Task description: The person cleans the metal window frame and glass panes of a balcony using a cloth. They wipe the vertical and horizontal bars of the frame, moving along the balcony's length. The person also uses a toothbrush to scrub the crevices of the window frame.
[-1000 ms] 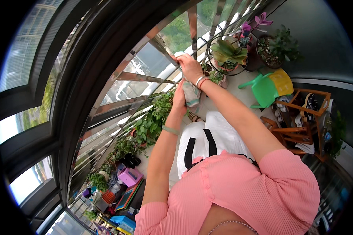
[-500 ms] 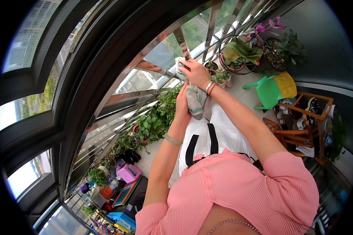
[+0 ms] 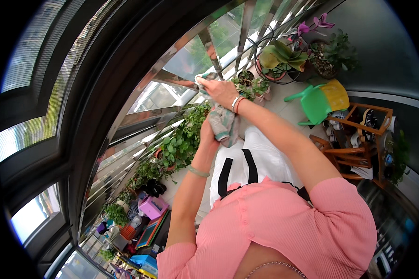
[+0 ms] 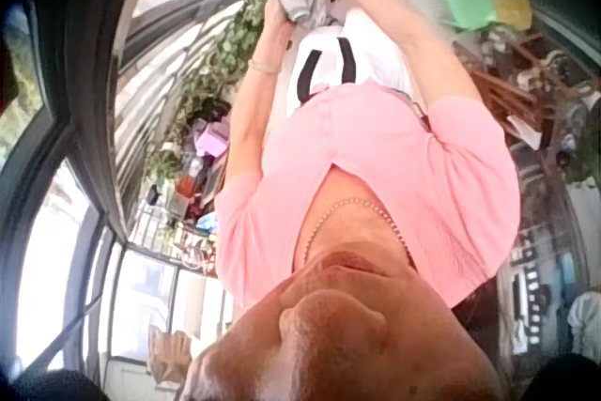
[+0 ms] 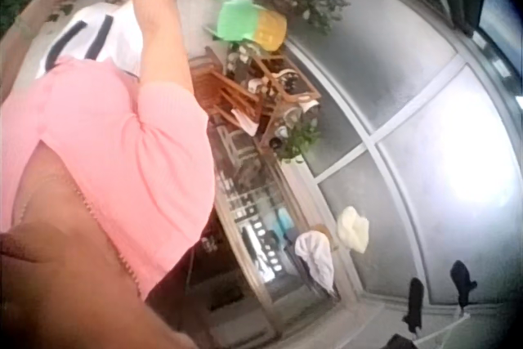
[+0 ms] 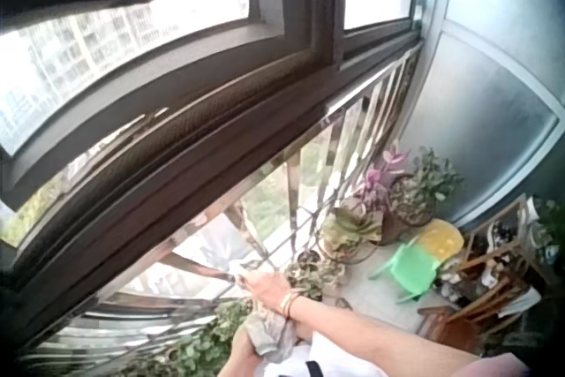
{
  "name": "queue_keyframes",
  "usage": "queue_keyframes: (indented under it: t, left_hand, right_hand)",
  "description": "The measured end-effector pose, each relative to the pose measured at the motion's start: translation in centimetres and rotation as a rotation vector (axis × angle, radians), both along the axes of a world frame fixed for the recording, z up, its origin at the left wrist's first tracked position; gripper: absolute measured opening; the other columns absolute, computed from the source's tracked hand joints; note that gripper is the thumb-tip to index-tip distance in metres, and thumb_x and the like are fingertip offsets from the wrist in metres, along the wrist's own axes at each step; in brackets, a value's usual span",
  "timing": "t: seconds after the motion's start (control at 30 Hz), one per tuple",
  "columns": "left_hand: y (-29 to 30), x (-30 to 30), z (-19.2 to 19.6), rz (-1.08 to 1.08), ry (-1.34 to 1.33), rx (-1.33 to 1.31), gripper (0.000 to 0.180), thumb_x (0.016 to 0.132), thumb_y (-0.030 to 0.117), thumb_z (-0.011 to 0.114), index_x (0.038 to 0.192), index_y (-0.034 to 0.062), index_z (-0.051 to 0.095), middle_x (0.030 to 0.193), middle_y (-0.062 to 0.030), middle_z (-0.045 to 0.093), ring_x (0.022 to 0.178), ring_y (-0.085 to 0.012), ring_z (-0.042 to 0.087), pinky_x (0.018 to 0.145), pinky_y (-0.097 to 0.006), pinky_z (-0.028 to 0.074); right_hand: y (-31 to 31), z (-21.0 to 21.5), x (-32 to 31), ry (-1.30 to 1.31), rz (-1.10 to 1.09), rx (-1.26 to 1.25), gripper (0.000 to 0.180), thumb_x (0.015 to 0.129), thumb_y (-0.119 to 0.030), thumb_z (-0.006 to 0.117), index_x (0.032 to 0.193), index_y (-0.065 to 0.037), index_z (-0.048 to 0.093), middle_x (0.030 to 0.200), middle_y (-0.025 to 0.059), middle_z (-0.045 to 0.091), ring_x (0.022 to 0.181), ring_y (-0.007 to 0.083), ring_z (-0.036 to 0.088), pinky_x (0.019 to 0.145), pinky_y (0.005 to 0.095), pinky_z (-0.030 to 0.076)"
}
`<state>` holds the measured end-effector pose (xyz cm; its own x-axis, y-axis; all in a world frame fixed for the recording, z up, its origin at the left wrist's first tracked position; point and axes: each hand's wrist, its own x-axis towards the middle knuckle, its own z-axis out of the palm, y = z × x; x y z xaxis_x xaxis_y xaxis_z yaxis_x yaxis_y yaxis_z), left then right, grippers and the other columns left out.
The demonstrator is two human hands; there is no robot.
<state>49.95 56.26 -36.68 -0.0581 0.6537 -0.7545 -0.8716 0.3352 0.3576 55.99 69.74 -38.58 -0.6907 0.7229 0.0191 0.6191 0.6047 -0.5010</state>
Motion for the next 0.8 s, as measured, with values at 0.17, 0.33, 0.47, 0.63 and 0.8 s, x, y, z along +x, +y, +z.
queue_keyframes:
  t: [0.17, 0.33, 0.47, 0.63, 0.8]
  left_hand:
    - [3.0, 2.0, 0.3, -0.08, 0.079, 0.043, 0.029, 0.096, 0.027, 0.047, 0.109, 0.0048, 0.058, 0.101, -0.0051, 0.064, 0.089, -0.0164, 0.062, 0.081, -0.032, 0.05]
    - [0.2, 0.8, 0.1, 0.008, 0.034, 0.034, 0.029, 0.096, 0.023, 0.045, 0.111, 0.0022, 0.058, 0.104, -0.0072, 0.064, 0.093, -0.018, 0.062, 0.085, -0.033, 0.05]
    - [-3.4, -0.4, -0.7, 0.101, -0.024, -0.006, 0.034, 0.094, 0.018, 0.046, 0.122, -0.0015, 0.051, 0.117, -0.0135, 0.059, 0.102, -0.0251, 0.06, 0.091, -0.037, 0.048]
    - [0.4, 0.2, -1.4, -0.037, 0.1, 0.002, 0.027, 0.093, 0.018, 0.047, 0.113, 0.0005, 0.055, 0.109, -0.0108, 0.062, 0.094, -0.0225, 0.061, 0.085, -0.036, 0.051]
    - [0.1, 0.1, -1.2, -0.05, 0.103, 0.029, 0.028, 0.093, 0.017, 0.047, 0.114, 0.0004, 0.055, 0.11, -0.0117, 0.061, 0.097, -0.0223, 0.061, 0.086, -0.036, 0.05]
  right_hand:
    - [1.9, -0.5, 2.8, 0.022, -0.086, 0.082, 0.039, 0.09, -0.015, 0.046, 0.126, -0.029, 0.049, 0.08, 0.0106, 0.064, 0.065, 0.0297, 0.064, 0.054, 0.0398, 0.052]
    - [-0.3, -0.7, 0.5, 0.217, -0.1, -0.109, 0.036, 0.091, -0.013, 0.045, 0.125, -0.023, 0.05, 0.074, 0.0138, 0.063, 0.068, 0.034, 0.063, 0.055, 0.0432, 0.05]
    - [-1.5, 0.5, -0.6, 0.11, -0.041, -0.049, 0.038, 0.09, -0.013, 0.045, 0.126, -0.024, 0.049, 0.079, 0.0111, 0.064, 0.07, 0.0296, 0.065, 0.056, 0.0407, 0.051]
    - [0.3, -0.3, 1.4, -0.001, -0.095, 0.046, 0.044, 0.089, -0.012, 0.047, 0.13, -0.026, 0.047, 0.082, 0.009, 0.064, 0.065, 0.0283, 0.065, 0.054, 0.0383, 0.051]
    - [0.2, -0.8, 1.1, 0.084, -0.181, -0.032, 0.04, 0.09, -0.012, 0.044, 0.129, -0.021, 0.047, 0.078, 0.0129, 0.065, 0.068, 0.0332, 0.064, 0.058, 0.0431, 0.051]
